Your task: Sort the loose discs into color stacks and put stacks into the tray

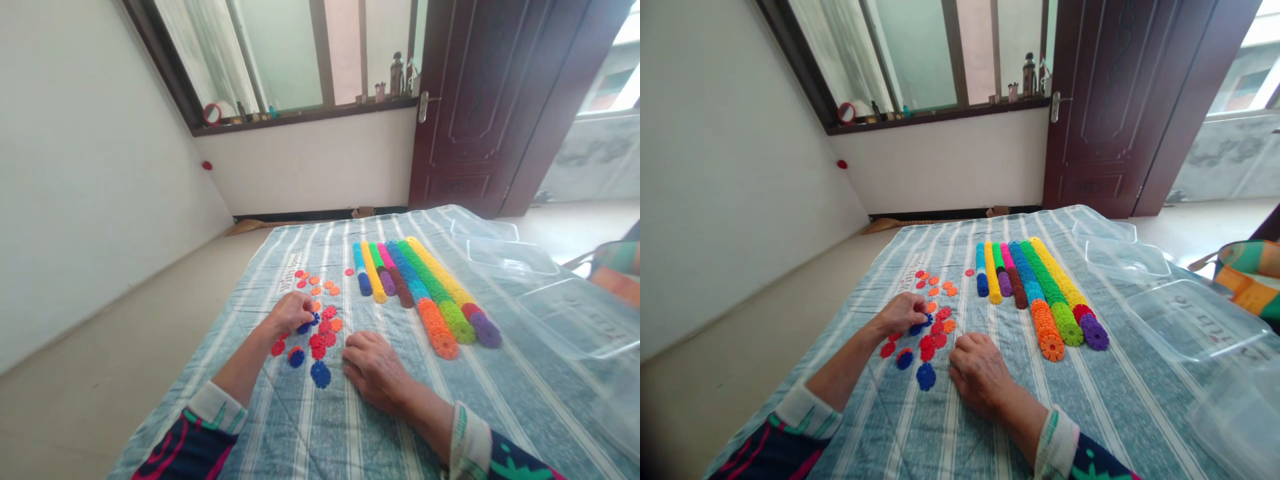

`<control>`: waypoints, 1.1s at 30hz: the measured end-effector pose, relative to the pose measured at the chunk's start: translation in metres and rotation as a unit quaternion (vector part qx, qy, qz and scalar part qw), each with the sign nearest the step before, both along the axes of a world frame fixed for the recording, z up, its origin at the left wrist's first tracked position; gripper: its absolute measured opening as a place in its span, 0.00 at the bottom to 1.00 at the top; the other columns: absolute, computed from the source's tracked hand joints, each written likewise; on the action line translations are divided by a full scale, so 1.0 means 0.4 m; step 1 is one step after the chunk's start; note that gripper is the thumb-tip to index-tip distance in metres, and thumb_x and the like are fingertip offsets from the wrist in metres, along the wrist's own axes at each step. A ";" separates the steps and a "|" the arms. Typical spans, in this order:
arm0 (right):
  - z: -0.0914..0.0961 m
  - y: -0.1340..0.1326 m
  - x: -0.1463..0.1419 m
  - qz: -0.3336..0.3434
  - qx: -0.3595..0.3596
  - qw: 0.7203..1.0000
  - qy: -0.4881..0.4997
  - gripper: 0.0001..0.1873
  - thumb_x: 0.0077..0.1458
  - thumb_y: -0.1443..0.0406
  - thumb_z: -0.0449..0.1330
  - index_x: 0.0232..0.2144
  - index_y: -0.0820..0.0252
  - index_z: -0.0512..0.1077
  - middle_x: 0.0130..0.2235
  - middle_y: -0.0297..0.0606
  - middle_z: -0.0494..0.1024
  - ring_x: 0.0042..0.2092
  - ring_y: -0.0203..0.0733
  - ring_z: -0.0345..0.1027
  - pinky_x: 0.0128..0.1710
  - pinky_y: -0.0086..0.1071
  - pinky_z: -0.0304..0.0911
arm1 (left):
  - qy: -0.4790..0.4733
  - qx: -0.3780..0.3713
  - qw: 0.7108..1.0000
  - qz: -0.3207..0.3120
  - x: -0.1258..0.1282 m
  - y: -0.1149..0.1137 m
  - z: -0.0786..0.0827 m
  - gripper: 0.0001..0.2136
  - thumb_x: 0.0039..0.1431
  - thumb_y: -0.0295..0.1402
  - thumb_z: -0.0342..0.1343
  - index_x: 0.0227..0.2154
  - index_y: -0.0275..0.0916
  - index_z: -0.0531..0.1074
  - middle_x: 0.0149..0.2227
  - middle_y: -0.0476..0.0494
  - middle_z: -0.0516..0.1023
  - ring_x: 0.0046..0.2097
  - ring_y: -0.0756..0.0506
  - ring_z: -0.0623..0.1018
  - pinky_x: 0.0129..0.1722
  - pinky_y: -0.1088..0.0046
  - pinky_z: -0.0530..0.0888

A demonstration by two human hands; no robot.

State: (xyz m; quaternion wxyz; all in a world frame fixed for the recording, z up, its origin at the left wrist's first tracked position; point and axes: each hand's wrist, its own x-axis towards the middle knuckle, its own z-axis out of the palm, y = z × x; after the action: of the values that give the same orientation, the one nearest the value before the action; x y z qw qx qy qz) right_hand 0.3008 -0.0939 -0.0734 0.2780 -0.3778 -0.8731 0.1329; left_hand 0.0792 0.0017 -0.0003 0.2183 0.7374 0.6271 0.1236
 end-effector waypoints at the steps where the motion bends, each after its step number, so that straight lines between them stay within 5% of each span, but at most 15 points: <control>1: 0.000 0.001 -0.001 -0.001 -0.002 1.000 0.000 0.04 0.58 0.70 0.59 0.31 0.59 0.70 0.38 0.37 0.74 0.43 0.42 0.64 0.45 0.38 0.59 | -0.011 0.001 1.000 0.001 -0.001 0.002 0.004 0.03 0.39 0.29 0.57 0.16 0.39 0.70 0.16 0.55 0.69 0.23 0.50 0.69 0.24 0.75 0.62; 6: -0.006 0.005 -0.003 -0.005 0.003 1.000 0.001 0.03 0.59 0.69 0.60 0.31 0.59 0.70 0.39 0.37 0.74 0.44 0.43 0.64 0.45 0.38 0.59 | -0.086 0.036 0.995 -0.020 0.063 0.025 0.010 0.05 0.44 0.32 0.57 0.19 0.38 0.72 0.19 0.53 0.71 0.26 0.50 0.71 0.28 0.74 0.67; 12: -0.013 0.009 -0.007 -0.008 0.017 1.000 0.000 0.03 0.58 0.68 0.61 0.31 0.58 0.70 0.38 0.37 0.75 0.43 0.44 0.65 0.43 0.39 0.59 | -0.096 0.073 0.991 -0.048 0.218 0.095 -0.043 0.05 0.46 0.31 0.58 0.20 0.37 0.76 0.21 0.53 0.72 0.28 0.49 0.72 0.31 0.75 0.67; 17: -0.015 0.011 -0.009 -0.013 0.028 1.000 0.004 0.04 0.59 0.67 0.60 0.31 0.58 0.70 0.37 0.37 0.75 0.41 0.44 0.65 0.41 0.39 0.60 | -0.071 0.095 0.992 -0.049 0.270 0.133 -0.070 0.05 0.47 0.28 0.57 0.21 0.39 0.77 0.21 0.52 0.74 0.30 0.48 0.74 0.31 0.74 0.68; 26: -0.009 0.010 -0.007 -0.013 0.022 1.000 -0.001 0.04 0.59 0.66 0.60 0.31 0.58 0.70 0.38 0.37 0.75 0.42 0.45 0.65 0.42 0.39 0.60 | -0.037 0.129 0.990 -0.038 0.262 0.130 -0.067 0.05 0.48 0.28 0.57 0.25 0.38 0.78 0.25 0.50 0.75 0.31 0.47 0.74 0.33 0.73 0.67; 33: -0.004 0.003 -0.003 -0.003 0.006 1.000 0.004 0.04 0.59 0.69 0.59 0.31 0.58 0.70 0.38 0.37 0.74 0.43 0.44 0.64 0.44 0.39 0.59 | -0.036 0.124 0.990 -0.050 0.140 0.082 -0.007 0.07 0.50 0.29 0.55 0.22 0.38 0.76 0.23 0.50 0.74 0.30 0.48 0.73 0.32 0.74 0.67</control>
State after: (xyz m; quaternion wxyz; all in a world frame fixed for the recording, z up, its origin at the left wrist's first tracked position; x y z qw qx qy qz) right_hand 0.2998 -0.0927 -0.0750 0.2837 -0.3778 -0.8720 0.1283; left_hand 0.1352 0.0344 -0.0032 0.1533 0.7844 0.5609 0.2161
